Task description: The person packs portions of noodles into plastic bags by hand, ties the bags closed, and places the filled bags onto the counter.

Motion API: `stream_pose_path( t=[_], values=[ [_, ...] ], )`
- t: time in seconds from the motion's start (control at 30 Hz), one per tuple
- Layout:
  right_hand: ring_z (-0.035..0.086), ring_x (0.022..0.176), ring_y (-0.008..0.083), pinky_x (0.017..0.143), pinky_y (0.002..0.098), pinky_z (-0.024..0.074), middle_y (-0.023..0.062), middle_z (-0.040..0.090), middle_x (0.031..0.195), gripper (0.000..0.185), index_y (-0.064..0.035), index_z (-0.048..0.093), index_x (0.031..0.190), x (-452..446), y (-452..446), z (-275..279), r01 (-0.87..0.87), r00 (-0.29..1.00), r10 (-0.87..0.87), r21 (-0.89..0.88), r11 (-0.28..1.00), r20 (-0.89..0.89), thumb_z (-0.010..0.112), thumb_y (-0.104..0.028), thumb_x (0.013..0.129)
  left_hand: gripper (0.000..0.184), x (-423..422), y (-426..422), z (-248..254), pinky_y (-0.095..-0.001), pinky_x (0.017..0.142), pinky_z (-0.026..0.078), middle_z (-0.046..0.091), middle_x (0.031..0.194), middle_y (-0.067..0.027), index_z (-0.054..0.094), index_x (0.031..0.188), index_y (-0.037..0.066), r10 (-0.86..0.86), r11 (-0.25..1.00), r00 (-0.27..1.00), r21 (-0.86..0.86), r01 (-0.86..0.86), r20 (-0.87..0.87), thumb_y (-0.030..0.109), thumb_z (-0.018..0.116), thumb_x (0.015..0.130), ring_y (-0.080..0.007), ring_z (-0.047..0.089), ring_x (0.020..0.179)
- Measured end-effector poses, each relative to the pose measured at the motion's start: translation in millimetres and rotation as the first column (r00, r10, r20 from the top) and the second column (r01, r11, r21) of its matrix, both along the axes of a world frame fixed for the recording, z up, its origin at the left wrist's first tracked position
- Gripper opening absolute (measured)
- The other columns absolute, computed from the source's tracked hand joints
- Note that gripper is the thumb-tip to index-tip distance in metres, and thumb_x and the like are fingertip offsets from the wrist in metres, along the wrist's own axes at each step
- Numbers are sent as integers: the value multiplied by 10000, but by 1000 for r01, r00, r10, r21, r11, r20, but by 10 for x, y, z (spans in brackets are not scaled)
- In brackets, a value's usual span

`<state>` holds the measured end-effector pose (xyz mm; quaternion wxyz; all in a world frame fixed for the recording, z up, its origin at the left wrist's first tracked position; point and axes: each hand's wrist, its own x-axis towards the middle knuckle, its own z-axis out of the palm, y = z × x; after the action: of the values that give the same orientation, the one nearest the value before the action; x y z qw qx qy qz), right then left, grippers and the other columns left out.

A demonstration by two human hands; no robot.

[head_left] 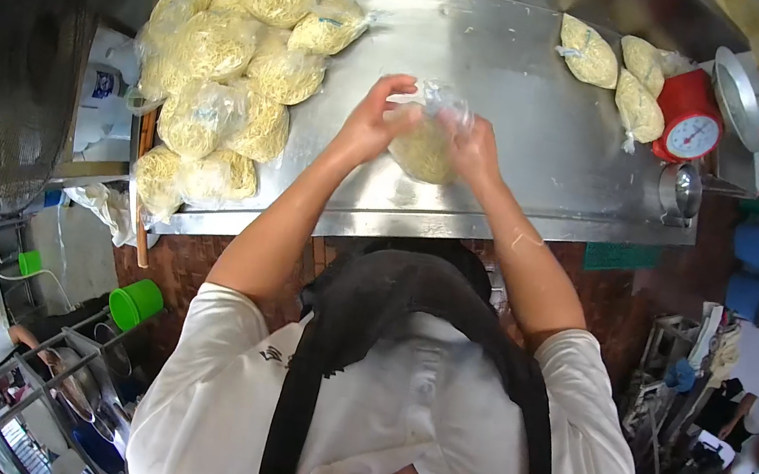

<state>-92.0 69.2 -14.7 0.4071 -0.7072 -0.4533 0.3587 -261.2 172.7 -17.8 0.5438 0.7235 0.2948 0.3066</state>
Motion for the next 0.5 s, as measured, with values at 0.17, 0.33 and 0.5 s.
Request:
stream_pose_path(
  t=[0.17,0.33,0.5],
  values=[
    [611,1105,338,908,388,479,242,619,1203,456,3,596,1213,41,204,152,-177,968,180,28,984,-177,628,-353,929,387,451,-179,-701,-410,1052,409,604,1200,-177,524,1257,-4,27,898,997,440,8,-72,40,547,873,-289,578,1143],
    [324,1372,439,1101,539,294,262,345,1480,807,14,319,1439,104,-193,-264,-104,852,80,17,994,517,728,-315,826,147,1003,-123,-1016,-323,623,465,585,824,-98,579,986,16,520,571,851,-769,-286,70,57,446,938,-178,531,655],
    [280,1397,469,1129,605,224,298,334,1482,750,47,326,1429,-136,-285,-979,-34,844,-72,188,982,531,674,-151,795,118,1173,-336,-1004,-320,569,462,551,761,-82,576,921,3,611,280,791,-932,-228,-10,68,479,936,-193,540,652]
  ],
)
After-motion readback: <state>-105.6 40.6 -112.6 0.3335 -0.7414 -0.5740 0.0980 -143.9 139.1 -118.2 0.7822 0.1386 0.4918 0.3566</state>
